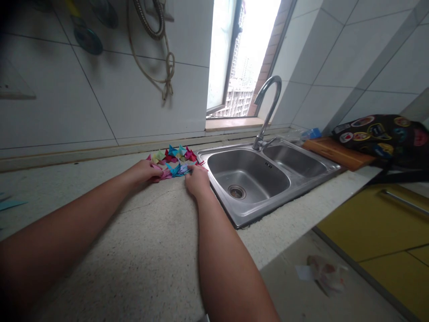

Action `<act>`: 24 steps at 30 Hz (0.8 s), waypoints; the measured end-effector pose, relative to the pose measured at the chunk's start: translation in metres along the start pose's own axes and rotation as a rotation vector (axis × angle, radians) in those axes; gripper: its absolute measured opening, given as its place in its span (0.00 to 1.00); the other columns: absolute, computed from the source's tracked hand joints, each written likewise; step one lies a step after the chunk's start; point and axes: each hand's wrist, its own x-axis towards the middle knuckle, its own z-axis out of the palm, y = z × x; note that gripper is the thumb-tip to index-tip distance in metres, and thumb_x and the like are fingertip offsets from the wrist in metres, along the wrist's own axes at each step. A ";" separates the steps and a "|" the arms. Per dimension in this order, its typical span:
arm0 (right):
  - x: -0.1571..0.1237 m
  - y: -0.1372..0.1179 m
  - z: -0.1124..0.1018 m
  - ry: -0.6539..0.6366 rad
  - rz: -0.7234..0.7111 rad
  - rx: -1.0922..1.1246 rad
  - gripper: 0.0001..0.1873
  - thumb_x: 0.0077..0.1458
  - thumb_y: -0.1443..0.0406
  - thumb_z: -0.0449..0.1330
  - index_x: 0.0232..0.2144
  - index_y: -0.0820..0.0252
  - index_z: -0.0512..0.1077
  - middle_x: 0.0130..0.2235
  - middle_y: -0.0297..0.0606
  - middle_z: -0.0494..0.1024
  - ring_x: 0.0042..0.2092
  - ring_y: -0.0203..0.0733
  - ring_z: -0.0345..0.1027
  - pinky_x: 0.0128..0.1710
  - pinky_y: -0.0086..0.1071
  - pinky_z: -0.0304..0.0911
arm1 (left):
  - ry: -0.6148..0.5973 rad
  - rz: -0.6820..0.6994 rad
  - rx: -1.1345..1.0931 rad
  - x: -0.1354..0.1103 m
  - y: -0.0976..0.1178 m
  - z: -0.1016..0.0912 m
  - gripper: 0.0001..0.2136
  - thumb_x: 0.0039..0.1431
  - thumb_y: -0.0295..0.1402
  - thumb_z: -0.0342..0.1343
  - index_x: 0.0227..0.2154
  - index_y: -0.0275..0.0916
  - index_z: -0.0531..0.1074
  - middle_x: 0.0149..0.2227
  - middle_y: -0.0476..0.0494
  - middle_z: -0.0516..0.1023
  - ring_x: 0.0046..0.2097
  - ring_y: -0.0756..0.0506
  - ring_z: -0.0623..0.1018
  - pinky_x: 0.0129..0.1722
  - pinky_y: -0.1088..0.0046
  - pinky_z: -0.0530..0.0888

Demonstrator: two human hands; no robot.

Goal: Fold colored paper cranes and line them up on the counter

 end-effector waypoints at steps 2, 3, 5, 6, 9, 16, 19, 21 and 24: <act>-0.001 -0.001 0.000 0.011 -0.021 0.005 0.20 0.52 0.69 0.58 0.48 0.58 0.77 0.44 0.40 0.80 0.46 0.42 0.73 0.54 0.33 0.62 | 0.003 -0.015 0.019 -0.002 0.002 -0.003 0.14 0.33 0.23 0.64 0.28 0.36 0.71 0.22 0.49 0.73 0.24 0.48 0.75 0.25 0.72 0.75; -0.001 -0.001 0.000 0.017 -0.033 0.005 0.21 0.52 0.69 0.58 0.48 0.58 0.77 0.45 0.41 0.80 0.46 0.42 0.72 0.54 0.33 0.63 | 0.009 -0.017 0.037 -0.002 0.002 -0.004 0.12 0.34 0.23 0.64 0.26 0.36 0.70 0.22 0.48 0.73 0.24 0.47 0.75 0.25 0.73 0.75; -0.001 -0.001 0.000 0.021 -0.046 -0.002 0.21 0.51 0.69 0.58 0.48 0.59 0.78 0.46 0.41 0.80 0.46 0.42 0.72 0.53 0.33 0.63 | 0.021 -0.015 0.087 -0.002 0.001 -0.008 0.10 0.34 0.24 0.63 0.21 0.37 0.68 0.20 0.48 0.72 0.24 0.47 0.75 0.24 0.73 0.75; -0.001 0.000 0.000 0.019 -0.047 -0.010 0.20 0.51 0.69 0.58 0.47 0.59 0.78 0.46 0.41 0.79 0.47 0.42 0.72 0.53 0.32 0.63 | 0.024 -0.010 0.118 -0.001 0.001 -0.009 0.09 0.35 0.25 0.63 0.20 0.37 0.67 0.19 0.48 0.72 0.24 0.47 0.75 0.23 0.73 0.74; -0.001 0.000 0.000 0.007 -0.040 -0.031 0.20 0.52 0.69 0.59 0.47 0.58 0.78 0.46 0.41 0.79 0.47 0.42 0.71 0.53 0.32 0.62 | 0.030 0.002 0.180 0.001 -0.001 -0.010 0.09 0.35 0.26 0.63 0.20 0.37 0.67 0.19 0.48 0.72 0.23 0.46 0.75 0.22 0.73 0.74; 0.000 0.003 0.002 0.010 -0.063 -0.023 0.20 0.50 0.70 0.58 0.46 0.60 0.79 0.45 0.42 0.79 0.45 0.43 0.72 0.53 0.33 0.63 | 0.003 -0.019 0.137 0.002 0.002 0.001 0.10 0.37 0.25 0.64 0.22 0.37 0.66 0.22 0.49 0.72 0.27 0.47 0.76 0.27 0.73 0.77; 0.000 0.003 0.002 0.008 -0.061 -0.017 0.20 0.50 0.71 0.58 0.46 0.60 0.79 0.44 0.42 0.79 0.45 0.43 0.72 0.54 0.34 0.62 | -0.003 0.000 0.167 0.004 0.002 0.003 0.09 0.37 0.25 0.62 0.19 0.37 0.65 0.21 0.49 0.71 0.26 0.47 0.76 0.26 0.72 0.76; 0.001 0.002 0.002 0.007 -0.057 -0.013 0.20 0.50 0.71 0.58 0.46 0.60 0.79 0.44 0.42 0.79 0.46 0.44 0.72 0.54 0.34 0.62 | 0.002 0.013 0.184 0.006 0.001 0.003 0.09 0.37 0.25 0.62 0.18 0.37 0.66 0.20 0.48 0.71 0.25 0.46 0.76 0.26 0.70 0.76; 0.001 0.002 0.001 0.010 -0.051 -0.005 0.20 0.51 0.71 0.58 0.46 0.60 0.79 0.45 0.42 0.79 0.45 0.43 0.72 0.54 0.34 0.63 | 0.011 0.038 0.181 0.011 -0.003 0.003 0.08 0.37 0.27 0.62 0.18 0.37 0.67 0.19 0.47 0.72 0.26 0.44 0.77 0.26 0.68 0.76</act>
